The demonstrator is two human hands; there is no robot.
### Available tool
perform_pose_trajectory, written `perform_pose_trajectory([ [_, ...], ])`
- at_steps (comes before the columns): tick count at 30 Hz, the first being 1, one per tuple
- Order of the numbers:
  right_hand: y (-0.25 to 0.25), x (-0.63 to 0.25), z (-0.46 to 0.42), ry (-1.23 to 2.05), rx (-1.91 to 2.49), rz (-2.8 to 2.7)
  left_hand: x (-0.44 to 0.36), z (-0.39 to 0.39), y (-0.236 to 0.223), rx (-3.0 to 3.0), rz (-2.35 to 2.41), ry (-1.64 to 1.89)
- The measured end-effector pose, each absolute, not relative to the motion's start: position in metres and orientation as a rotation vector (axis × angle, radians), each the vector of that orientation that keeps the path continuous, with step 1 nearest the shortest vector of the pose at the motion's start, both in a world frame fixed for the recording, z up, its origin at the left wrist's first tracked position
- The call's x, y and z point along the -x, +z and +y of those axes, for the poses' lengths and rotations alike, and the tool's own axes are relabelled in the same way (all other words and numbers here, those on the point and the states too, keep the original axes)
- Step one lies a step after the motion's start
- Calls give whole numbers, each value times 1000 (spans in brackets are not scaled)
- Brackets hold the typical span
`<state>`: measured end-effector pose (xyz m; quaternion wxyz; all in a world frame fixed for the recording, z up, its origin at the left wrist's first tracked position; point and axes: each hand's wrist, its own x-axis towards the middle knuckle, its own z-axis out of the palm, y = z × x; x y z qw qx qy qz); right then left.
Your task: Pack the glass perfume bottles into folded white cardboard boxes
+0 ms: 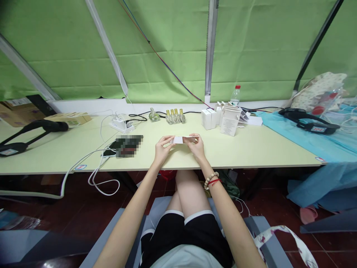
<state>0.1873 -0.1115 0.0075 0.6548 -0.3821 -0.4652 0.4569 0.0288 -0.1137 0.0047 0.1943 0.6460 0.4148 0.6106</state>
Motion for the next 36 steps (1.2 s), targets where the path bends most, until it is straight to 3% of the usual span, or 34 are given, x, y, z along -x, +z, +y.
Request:
perform_pose_trajectory([
  [25, 7, -192, -108, 1243, 948, -959, -29, -110, 0, -2142, 1267, 1721],
  [36, -2, -192, -101, 1100, 1049, -971, -29, -109, -3, -2174, 1468, 1542],
])
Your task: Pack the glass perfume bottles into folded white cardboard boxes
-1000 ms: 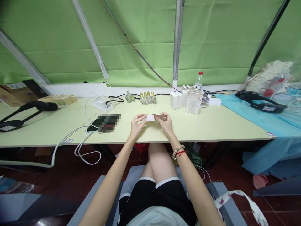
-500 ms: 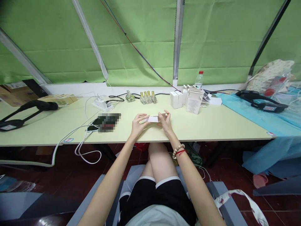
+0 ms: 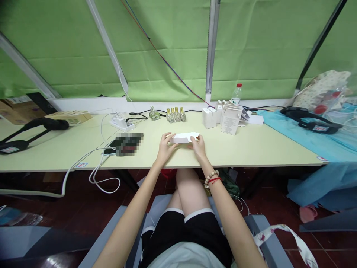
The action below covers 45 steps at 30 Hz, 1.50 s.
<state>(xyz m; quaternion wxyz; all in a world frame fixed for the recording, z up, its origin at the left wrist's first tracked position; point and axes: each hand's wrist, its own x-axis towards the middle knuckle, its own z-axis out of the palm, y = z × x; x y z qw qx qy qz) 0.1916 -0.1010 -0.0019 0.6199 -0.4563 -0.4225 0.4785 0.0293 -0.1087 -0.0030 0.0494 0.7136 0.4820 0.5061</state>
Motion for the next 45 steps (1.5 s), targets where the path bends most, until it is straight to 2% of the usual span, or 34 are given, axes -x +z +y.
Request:
perform_pose_trajectory([
  [10, -4, -190, -98, 1126, 1079, -1012, -29, -107, -5, -2131, 1380, 1530],
  [29, -1, -191, -104, 1213, 1001, -1040, -31, -108, -3, -1667, 1333, 1415],
  [45, -5, -192, -103, 1209, 951, -1052, -29, -110, -2, -1718, 1273, 1449],
])
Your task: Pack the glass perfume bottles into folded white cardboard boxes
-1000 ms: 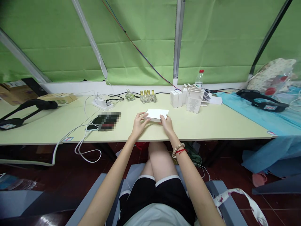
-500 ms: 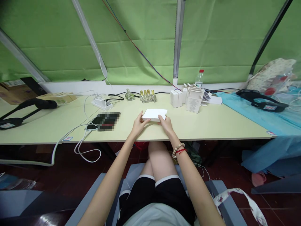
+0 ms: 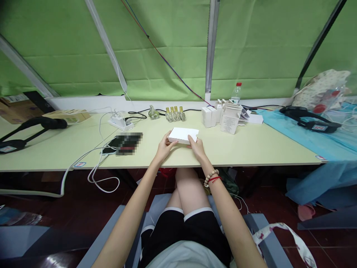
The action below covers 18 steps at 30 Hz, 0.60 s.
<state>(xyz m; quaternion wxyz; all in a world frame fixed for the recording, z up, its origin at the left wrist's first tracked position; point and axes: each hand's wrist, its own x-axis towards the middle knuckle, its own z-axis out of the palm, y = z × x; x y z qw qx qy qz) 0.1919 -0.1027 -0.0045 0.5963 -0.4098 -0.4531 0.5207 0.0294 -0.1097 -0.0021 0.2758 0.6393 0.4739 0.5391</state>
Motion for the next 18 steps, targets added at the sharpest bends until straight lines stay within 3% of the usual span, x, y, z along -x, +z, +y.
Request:
perform_pose_trajectory([
  [18, -3, -192, -105, 1219, 976, -1067, -28, -107, -4, -1747, 1291, 1497],
])
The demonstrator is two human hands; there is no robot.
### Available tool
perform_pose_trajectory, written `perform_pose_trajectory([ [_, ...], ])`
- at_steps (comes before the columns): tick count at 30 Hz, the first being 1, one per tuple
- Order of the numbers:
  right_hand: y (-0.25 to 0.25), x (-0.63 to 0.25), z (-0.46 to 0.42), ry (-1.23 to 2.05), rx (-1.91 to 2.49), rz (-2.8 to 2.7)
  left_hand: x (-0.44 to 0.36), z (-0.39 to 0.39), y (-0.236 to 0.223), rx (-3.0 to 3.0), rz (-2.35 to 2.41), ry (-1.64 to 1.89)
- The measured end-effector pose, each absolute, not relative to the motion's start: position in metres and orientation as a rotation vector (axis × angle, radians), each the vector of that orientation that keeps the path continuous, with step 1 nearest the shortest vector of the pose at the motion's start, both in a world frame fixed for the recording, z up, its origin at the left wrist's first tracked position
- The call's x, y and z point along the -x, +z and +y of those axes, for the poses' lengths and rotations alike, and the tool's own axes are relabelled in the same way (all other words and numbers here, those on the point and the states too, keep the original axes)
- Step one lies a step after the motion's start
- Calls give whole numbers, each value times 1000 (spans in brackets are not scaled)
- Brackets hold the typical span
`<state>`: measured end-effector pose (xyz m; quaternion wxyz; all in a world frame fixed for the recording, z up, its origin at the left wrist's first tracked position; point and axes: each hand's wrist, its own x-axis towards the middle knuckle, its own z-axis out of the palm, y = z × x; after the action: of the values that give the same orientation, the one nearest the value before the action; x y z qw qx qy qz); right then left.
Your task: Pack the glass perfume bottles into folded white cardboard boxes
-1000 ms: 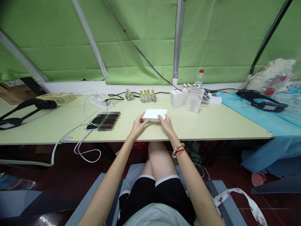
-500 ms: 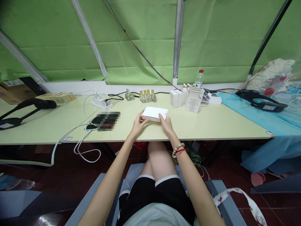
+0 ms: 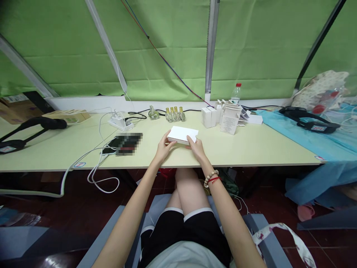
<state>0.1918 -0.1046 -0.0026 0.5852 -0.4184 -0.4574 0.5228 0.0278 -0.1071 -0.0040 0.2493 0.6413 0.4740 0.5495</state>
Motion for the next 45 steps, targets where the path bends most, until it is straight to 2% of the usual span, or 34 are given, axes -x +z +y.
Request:
perform_pose_trajectory([
  [34, 4, -191, -110, 1206, 951, -1114, -32, -114, 4, -1605, 1241, 1500],
  [45, 0, -190, -109, 1249, 945, -1207, -34, -120, 12, -1330, 1170, 1446],
])
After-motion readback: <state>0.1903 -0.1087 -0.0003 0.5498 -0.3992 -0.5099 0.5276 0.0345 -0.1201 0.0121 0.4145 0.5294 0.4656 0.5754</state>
